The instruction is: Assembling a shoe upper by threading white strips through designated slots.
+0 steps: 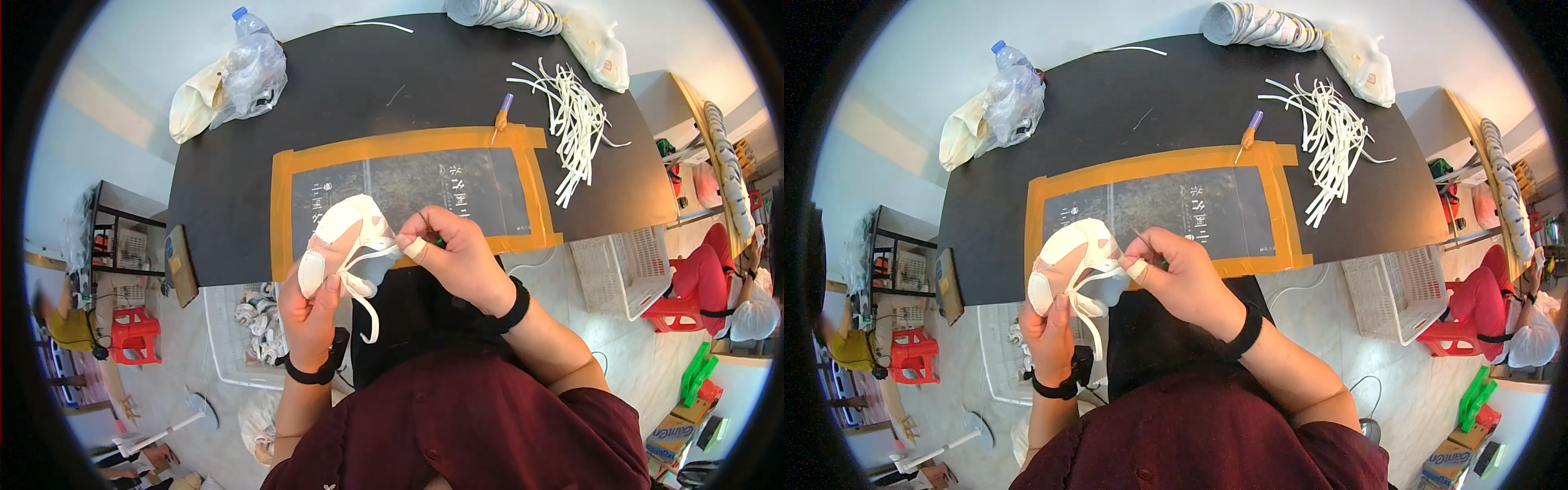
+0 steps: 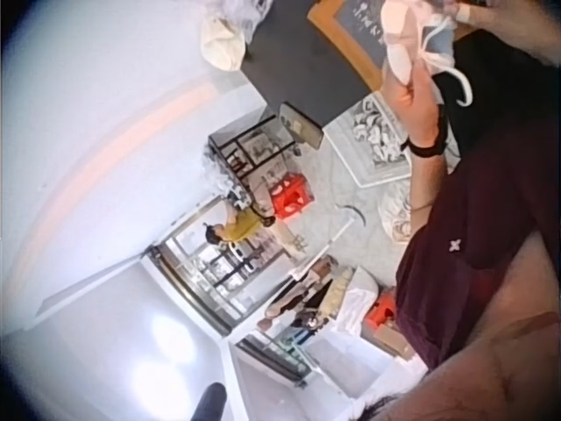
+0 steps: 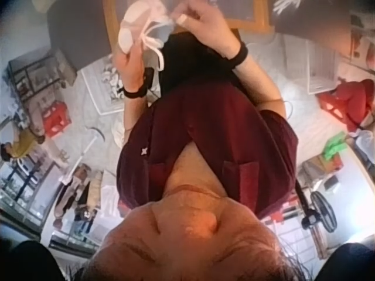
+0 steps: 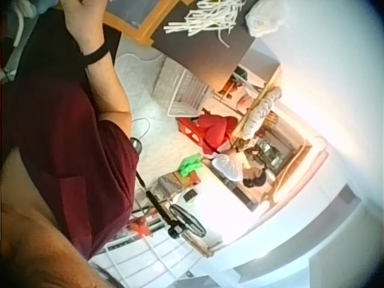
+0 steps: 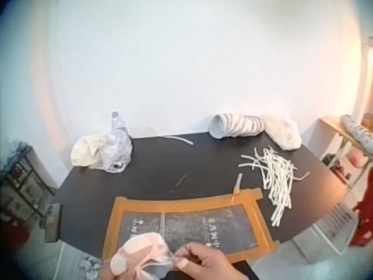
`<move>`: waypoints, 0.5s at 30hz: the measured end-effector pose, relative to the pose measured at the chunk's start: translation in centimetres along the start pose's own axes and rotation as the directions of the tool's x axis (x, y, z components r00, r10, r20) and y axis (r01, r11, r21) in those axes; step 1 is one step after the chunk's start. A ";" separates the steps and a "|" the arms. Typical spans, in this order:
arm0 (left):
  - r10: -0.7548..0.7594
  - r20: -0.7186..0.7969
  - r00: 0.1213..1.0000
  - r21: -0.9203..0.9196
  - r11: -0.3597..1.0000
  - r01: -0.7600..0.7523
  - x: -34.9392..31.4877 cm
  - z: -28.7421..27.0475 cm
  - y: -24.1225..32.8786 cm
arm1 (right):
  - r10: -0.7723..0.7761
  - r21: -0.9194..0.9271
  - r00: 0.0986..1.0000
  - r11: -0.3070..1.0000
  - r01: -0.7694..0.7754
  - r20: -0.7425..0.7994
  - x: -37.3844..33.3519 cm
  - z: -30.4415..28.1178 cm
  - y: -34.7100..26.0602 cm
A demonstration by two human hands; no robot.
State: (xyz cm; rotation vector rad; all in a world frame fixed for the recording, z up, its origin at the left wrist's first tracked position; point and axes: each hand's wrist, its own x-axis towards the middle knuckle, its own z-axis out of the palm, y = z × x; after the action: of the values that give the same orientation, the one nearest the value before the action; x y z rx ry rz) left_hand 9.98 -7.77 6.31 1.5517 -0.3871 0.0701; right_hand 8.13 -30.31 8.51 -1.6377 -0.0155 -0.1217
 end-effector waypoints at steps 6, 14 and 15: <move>0.007 0.016 1.000 0.016 1.000 -0.007 -0.6 -0.1 0.3 | -0.022 0.028 0.998 0.999 0.023 -0.056 0.4 0.6 1.2; 0.017 0.010 1.000 0.018 1.000 -0.017 -1.1 -0.4 0.2 | 0.144 0.084 0.987 0.985 -0.150 0.067 0.6 0.5 1.0; 0.018 0.011 1.000 0.017 1.000 -0.018 -1.1 -0.3 0.2 | 0.144 0.084 0.987 0.985 -0.149 0.066 0.7 0.4 1.3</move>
State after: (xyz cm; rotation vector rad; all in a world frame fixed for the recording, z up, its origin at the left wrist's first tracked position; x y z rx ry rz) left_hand 8.96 -7.21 6.23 1.5660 -0.4100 0.0787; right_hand 8.95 -30.04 7.24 -1.5479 0.0531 0.0400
